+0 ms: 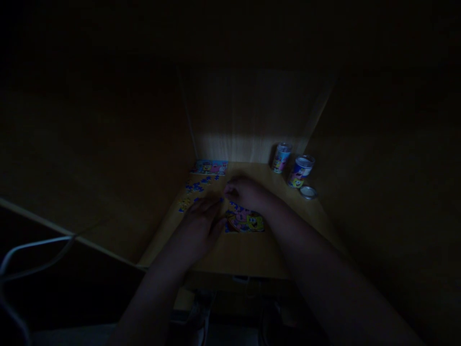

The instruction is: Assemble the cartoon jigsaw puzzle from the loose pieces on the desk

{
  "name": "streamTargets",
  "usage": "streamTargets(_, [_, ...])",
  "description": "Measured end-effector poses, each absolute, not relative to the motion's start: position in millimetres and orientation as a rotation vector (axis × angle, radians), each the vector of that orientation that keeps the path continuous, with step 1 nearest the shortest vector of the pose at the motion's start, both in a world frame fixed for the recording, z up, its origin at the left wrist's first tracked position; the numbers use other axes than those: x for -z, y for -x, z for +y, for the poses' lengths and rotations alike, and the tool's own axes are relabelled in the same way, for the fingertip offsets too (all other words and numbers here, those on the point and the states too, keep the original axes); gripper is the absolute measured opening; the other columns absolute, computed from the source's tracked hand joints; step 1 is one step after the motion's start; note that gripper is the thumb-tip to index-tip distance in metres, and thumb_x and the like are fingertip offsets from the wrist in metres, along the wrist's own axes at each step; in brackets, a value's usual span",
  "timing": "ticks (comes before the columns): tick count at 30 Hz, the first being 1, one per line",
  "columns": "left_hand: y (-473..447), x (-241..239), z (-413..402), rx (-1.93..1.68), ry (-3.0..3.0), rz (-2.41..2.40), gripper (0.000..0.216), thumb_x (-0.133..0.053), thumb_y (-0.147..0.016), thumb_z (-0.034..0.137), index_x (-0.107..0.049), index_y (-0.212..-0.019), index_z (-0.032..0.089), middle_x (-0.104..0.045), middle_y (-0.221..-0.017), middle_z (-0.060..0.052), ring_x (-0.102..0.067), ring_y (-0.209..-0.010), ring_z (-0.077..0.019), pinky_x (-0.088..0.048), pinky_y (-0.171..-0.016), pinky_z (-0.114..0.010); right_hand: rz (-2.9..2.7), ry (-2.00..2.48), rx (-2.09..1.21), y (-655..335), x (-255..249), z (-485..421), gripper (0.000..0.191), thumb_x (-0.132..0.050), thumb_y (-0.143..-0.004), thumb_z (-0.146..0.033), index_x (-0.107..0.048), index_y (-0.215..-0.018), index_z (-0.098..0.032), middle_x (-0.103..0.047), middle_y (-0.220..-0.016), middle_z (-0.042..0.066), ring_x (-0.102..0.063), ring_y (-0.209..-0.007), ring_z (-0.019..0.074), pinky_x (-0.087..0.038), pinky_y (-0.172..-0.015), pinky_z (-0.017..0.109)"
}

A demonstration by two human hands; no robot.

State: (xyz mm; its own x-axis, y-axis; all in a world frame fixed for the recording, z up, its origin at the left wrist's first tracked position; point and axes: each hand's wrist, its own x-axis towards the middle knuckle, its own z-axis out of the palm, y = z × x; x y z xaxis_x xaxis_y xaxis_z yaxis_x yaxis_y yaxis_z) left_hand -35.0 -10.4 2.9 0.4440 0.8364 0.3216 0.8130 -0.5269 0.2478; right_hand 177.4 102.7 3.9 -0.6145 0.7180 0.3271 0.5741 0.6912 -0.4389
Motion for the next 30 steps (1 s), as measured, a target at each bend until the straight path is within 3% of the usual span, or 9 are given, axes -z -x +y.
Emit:
streamTargets(4, [35, -1, -11, -0.615, -2.630, 1.571, 0.043, -0.056, -0.110, 0.037, -0.065, -0.143, 0.012, -0.064, -0.152, -0.019, -0.054, -0.147, -0.0361, -0.037, -0.130, -0.056, -2.416, 0.868, -0.360, -172, 0, 105, 0.015, -0.067, -0.100, -0.016, -0.079, -0.106, -0.022, -0.080, -0.104, 0.007, -0.073, -0.100, 0.0215, -0.056, -0.094, 0.037])
streamTargets(10, [35, 5, -12, -0.629, -2.529, 1.929, 0.060, -0.051, -0.111, 0.048, -0.054, -0.156, 0.008, -0.047, -0.168, -0.024, -0.036, -0.158, -0.0468, -0.025, -0.131, -0.069, -2.423, 0.722, -0.367, -168, 5, 105, 0.030, -0.064, -0.094, -0.004, -0.080, -0.108, -0.024, -0.078, -0.108, 0.005, -0.071, -0.105, 0.0208, -0.056, -0.099, 0.039])
streamTargets(17, [36, 7, -11, -0.570, -2.568, 1.936, 0.058, -0.045, -0.114, 0.049, -0.056, -0.154, 0.008, -0.057, -0.160, -0.021, -0.044, -0.155, -0.0415, -0.025, -0.132, -0.067, -2.402, 0.840, -0.270, -175, 5, 111, 0.031, -0.064, -0.090, 0.001, -0.082, -0.100, -0.022, -0.079, -0.102, 0.006, -0.071, -0.102, 0.0218, -0.056, -0.097, 0.040])
streamTargets(23, [35, 8, -10, -0.481, -2.524, 2.020, 0.065, -0.040, -0.115, 0.055, -0.047, -0.163, 0.012, -0.045, -0.171, -0.021, -0.038, -0.160, -0.0433, -0.023, -0.130, -0.073, -2.372, 1.013, -0.160, -182, 4, 114, 0.025, -0.068, -0.090, -0.003, -0.083, -0.100, -0.021, -0.079, -0.103, 0.009, -0.070, -0.103, 0.0252, -0.054, -0.099, 0.042])
streamTargets(27, [35, 6, -11, -0.506, -2.539, 1.999, 0.062, -0.042, -0.115, 0.051, -0.046, -0.163, 0.011, -0.054, -0.163, -0.023, -0.044, -0.154, -0.0435, -0.019, -0.128, -0.079, -2.372, 1.103, -0.164, -182, 2, 115, 0.024, -0.066, -0.094, -0.006, -0.083, -0.101, -0.020, -0.080, -0.104, 0.009, -0.071, -0.100, 0.0237, -0.054, -0.097, 0.040])
streamTargets(30, [36, 4, -10, -0.564, -2.587, 1.909, 0.054, -0.051, -0.113, 0.045, -0.057, -0.153, 0.008, -0.060, -0.155, -0.022, -0.053, -0.144, -0.0429, -0.027, -0.129, -0.072, -2.388, 1.123, -0.146, -182, 1, 115, 0.025, -0.064, -0.094, -0.006, -0.084, -0.101, -0.020, -0.080, -0.104, 0.009, -0.071, -0.098, 0.0235, -0.054, -0.095, 0.039])
